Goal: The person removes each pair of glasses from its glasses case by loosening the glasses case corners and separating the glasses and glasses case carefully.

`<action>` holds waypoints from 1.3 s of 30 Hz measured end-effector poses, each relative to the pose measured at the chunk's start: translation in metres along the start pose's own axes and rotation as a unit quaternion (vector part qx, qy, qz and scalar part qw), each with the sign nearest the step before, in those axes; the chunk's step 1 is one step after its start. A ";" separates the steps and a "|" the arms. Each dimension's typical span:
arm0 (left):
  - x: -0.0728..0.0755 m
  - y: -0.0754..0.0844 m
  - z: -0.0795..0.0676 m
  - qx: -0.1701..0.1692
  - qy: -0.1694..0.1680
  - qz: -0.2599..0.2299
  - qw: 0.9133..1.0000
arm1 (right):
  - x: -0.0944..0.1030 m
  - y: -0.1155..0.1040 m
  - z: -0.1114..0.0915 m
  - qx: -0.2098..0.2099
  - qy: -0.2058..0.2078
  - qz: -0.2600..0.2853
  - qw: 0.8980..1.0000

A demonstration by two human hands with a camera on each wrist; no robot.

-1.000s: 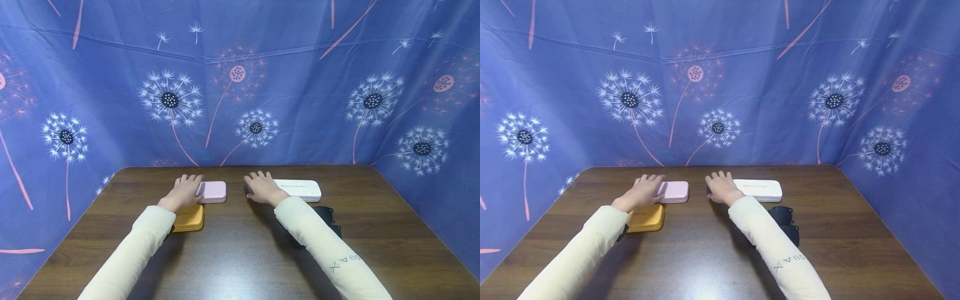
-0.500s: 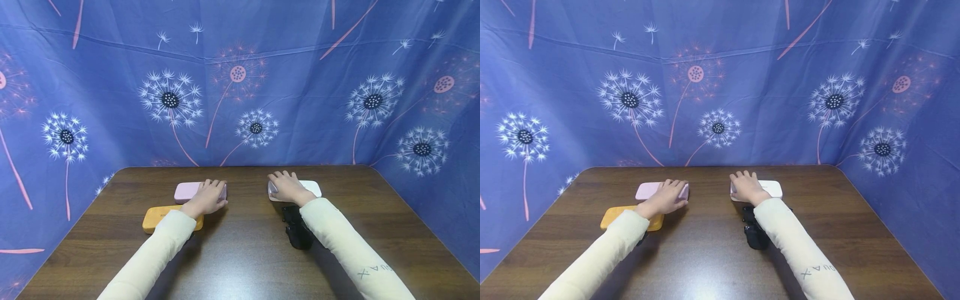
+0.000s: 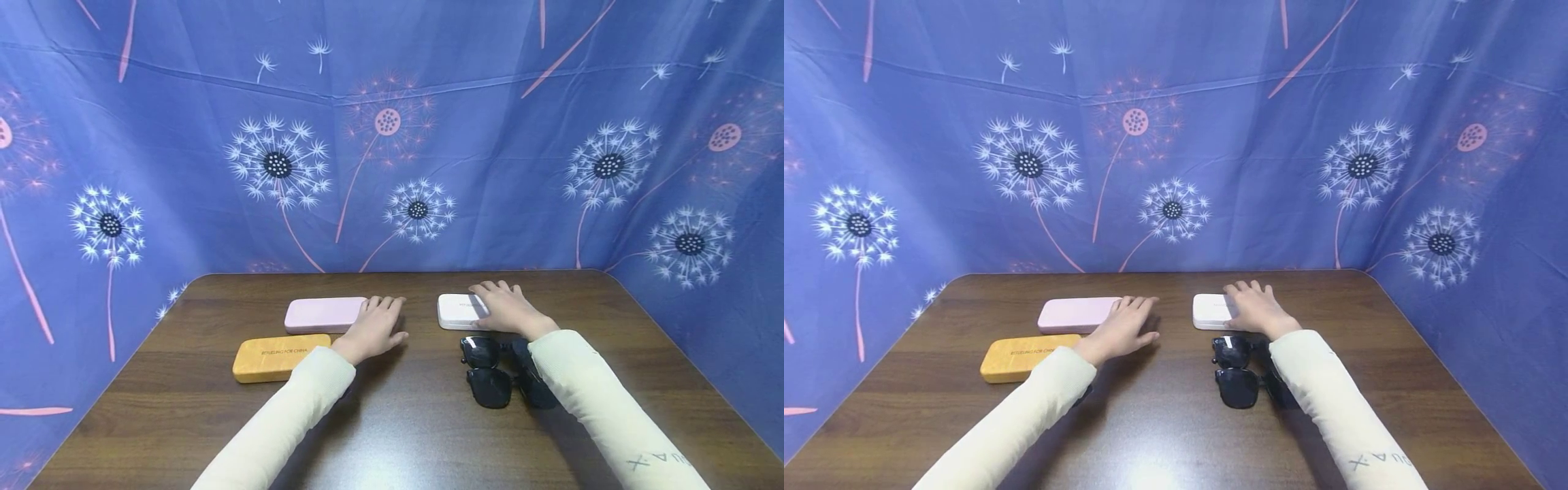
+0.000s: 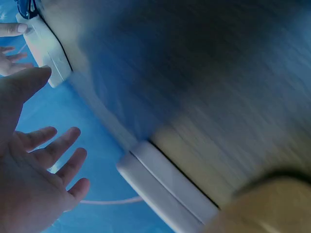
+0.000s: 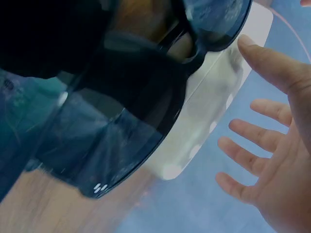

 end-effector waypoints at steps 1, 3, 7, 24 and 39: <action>-0.001 0.003 0.001 0.000 0.000 -0.001 1.000 | 0.000 0.002 -0.002 -0.003 0.001 0.001 1.000; -0.002 0.009 0.003 0.000 -0.001 -0.005 1.000 | 0.000 0.008 -0.007 -0.010 0.002 0.004 1.000; -0.005 0.020 0.008 0.004 -0.008 -0.010 1.000 | 0.001 0.018 -0.016 -0.022 0.003 0.006 1.000; -0.026 0.048 0.028 0.062 -0.035 -0.026 0.997 | -0.006 0.039 -0.030 -0.055 0.007 0.021 0.998; -0.036 0.064 0.036 0.091 -0.045 -0.034 0.994 | -0.014 0.044 -0.033 -0.074 -0.014 0.024 0.997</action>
Point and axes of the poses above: each hand's wrist, its own z-axis towards the middle knuckle, its own x-axis out of the back of the hand, y = z × x, the point moved 1 cm from there along z, towards the middle knuckle, and after that the axes turned 15 degrees about x, right-handed, at the moved point
